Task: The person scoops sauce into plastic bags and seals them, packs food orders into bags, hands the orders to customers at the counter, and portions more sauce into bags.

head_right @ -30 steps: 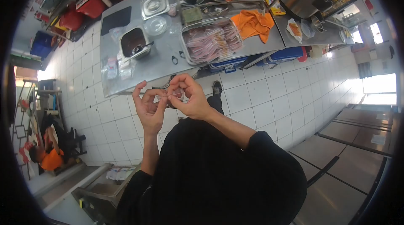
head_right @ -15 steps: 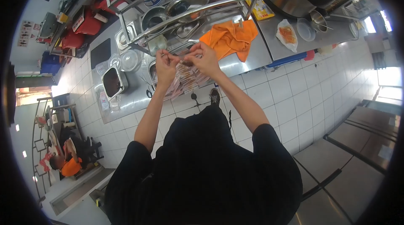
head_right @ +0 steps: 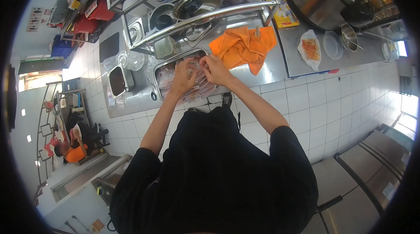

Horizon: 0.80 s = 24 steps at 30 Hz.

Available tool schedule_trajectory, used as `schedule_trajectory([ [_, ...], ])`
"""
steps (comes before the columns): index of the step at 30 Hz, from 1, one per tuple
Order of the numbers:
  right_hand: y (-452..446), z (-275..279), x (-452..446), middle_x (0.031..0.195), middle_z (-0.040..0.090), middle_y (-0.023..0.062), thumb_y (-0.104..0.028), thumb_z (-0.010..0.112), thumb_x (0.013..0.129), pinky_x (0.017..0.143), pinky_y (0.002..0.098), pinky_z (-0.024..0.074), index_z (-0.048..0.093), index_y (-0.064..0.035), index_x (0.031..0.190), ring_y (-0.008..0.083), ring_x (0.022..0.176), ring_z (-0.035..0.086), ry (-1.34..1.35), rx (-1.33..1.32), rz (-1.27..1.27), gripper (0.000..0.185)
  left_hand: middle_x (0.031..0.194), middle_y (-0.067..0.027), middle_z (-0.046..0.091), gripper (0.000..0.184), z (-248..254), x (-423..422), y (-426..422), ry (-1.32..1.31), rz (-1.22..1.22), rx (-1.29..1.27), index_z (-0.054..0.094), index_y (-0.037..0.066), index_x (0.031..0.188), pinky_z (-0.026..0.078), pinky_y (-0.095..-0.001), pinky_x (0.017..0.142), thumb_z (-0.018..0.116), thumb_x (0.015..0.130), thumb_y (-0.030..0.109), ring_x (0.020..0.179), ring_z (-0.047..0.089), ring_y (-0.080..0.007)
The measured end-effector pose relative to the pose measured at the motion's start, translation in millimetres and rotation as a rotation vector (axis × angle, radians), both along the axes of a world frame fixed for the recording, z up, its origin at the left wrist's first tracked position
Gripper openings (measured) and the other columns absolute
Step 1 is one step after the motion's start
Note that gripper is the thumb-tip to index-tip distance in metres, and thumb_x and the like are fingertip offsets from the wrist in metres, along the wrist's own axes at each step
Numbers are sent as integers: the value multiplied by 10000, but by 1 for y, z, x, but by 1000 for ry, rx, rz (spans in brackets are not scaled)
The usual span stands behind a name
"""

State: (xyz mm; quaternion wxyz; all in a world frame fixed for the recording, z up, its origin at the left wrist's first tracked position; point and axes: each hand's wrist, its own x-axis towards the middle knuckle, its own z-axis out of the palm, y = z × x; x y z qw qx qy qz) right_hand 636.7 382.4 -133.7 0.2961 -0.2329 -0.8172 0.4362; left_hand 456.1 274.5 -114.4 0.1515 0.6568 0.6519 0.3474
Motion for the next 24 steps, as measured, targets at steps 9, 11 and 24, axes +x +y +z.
schedule_trajectory([
  [9, 12, -25, -7, 934, 657, 89, -6, 673, 816, 848, 395, 435, 543, -63, 1028, 281, 950, 604, 100, -182, -75, 255, 1046, -151, 657, 590, -16, 0, 21, -100, -45, -60, 436, 7, 1380, 461, -428, 980, 686, 846, -17, 1067, 626, -342],
  [11, 15, -21, -6, 932, 649, 100, -17, 684, 818, 834, 404, 456, 548, -60, 1028, 298, 947, 605, 64, -104, -97, 254, 1039, -170, 651, 621, -8, 1, 23, -77, -43, -93, 411, 6, 1414, 465, -439, 976, 676, 853, 7, 1043, 627, -352],
  [24, 68, -34, 124, 1235, 627, 154, -29, 597, 842, 944, 464, 466, 567, -62, 1269, 341, 1142, 584, -332, 244, -594, 430, 1373, -234, 498, 737, -77, 154, 117, 784, -105, -440, 357, -77, 1500, 385, -478, 1055, 531, 967, 402, 1237, 483, -393],
])
